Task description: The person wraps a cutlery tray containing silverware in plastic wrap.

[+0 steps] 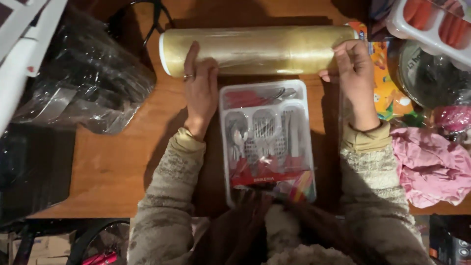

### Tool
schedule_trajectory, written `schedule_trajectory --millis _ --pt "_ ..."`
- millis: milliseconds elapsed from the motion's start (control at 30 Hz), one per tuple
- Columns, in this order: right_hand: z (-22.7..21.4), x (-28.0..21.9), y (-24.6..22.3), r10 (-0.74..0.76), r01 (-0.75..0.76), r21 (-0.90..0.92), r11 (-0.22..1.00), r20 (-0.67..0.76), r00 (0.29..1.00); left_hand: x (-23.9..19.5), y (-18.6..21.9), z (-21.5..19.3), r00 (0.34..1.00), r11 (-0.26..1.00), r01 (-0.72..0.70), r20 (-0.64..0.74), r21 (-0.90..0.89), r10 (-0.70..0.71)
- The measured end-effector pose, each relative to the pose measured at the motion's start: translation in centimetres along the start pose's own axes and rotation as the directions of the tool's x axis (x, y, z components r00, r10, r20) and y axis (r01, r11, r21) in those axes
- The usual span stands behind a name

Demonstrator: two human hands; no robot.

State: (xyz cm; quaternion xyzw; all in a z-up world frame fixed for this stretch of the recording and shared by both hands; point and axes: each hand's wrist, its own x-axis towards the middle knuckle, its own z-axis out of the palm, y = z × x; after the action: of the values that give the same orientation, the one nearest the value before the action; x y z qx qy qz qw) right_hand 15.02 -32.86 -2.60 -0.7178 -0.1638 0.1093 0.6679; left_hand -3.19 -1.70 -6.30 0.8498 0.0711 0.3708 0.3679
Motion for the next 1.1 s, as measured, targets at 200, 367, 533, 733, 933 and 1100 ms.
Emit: schedule_trajectory --millis 200,367,533,733,933,1100 --pt "-0.2 2.5 5.2 -0.082 0.079 0.068 0.995 0.041 0.996 0.3 -2.4 1.7 0.995 0.993 -0.029 -0.087 0.113 0.039" --pt "0.6 4.9 6.1 -0.331 0.330 0.033 0.943 0.059 0.942 2.2 -2.3 1.3 0.987 0.986 -0.079 -0.125 0.147 0.098" --pt "3.9 2.0 -2.5 -0.485 0.484 -0.228 0.845 0.056 0.873 3.1 -1.1 -0.8 0.992 0.979 -0.088 -0.072 0.183 0.102" --pt "1.7 -0.7 0.8 -0.376 0.281 -0.536 0.796 -0.075 0.924 3.3 2.5 -2.3 0.996 0.997 -0.065 -0.066 0.041 0.067" --pt "1.6 -2.2 -1.1 -0.563 0.512 -0.388 0.766 -0.022 0.826 2.7 5.0 -3.5 0.996 0.991 -0.090 -0.032 -0.101 0.087" --pt "2.4 -3.0 -4.2 -0.498 0.473 -0.237 0.849 -0.061 0.865 2.7 5.8 -5.0 0.990 0.988 -0.131 -0.072 -0.088 0.125"
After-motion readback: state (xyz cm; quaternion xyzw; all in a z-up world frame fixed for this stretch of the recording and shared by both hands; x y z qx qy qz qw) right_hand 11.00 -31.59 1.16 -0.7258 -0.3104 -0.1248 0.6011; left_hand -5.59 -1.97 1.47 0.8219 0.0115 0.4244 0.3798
